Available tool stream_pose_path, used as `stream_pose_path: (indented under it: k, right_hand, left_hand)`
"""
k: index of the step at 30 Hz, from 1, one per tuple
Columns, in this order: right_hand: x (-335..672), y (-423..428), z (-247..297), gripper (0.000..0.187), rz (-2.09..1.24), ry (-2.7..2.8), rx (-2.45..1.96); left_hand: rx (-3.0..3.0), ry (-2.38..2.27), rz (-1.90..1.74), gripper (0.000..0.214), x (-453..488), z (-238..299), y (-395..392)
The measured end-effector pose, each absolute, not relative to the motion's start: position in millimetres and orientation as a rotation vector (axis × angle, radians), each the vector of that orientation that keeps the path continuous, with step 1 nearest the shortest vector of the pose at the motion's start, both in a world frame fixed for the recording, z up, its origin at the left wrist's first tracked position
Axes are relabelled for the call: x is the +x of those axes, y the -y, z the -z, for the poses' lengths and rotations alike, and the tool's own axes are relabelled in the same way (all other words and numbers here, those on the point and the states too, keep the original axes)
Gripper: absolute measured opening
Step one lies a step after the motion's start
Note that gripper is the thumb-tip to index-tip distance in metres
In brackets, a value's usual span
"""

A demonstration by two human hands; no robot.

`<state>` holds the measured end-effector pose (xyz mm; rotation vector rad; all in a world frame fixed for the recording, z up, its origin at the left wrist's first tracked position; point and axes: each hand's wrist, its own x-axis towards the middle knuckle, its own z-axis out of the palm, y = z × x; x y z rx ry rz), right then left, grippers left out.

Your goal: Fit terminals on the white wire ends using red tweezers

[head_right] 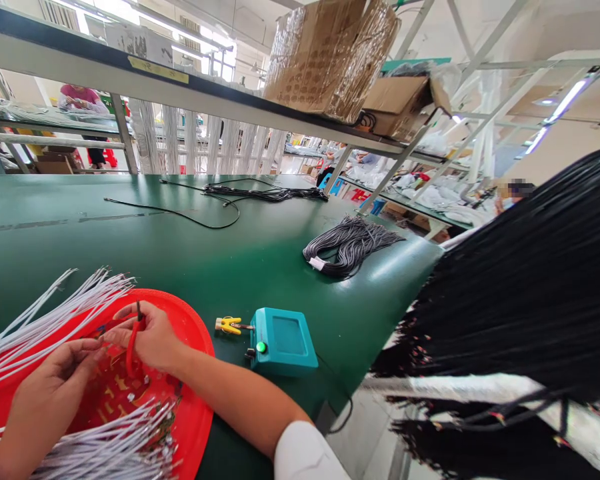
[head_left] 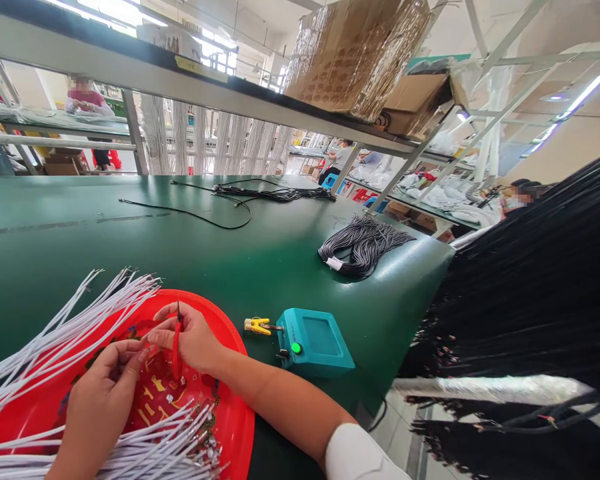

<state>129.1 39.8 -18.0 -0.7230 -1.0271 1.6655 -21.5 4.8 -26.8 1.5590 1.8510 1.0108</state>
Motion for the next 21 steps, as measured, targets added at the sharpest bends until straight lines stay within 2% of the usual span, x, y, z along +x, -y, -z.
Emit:
stream_pose_path:
  k: [3, 14, 21]
  right_hand:
    - [128, -39, 21, 0.045, -1.654, 1.054, -0.752]
    - [129, -38, 16, 0.049, -1.772, 0.990, -0.731]
    - [126, -34, 17, 0.052, -1.749, 0.913, -0.824]
  left_hand:
    - [1.441, -1.774, -0.919, 0.046, -20, 25, -5]
    - [1.195, -1.658, -1.052, 0.055, -14, 12, -2]
    - [1.218, -1.626, -1.057, 0.052, -14, 15, -3]
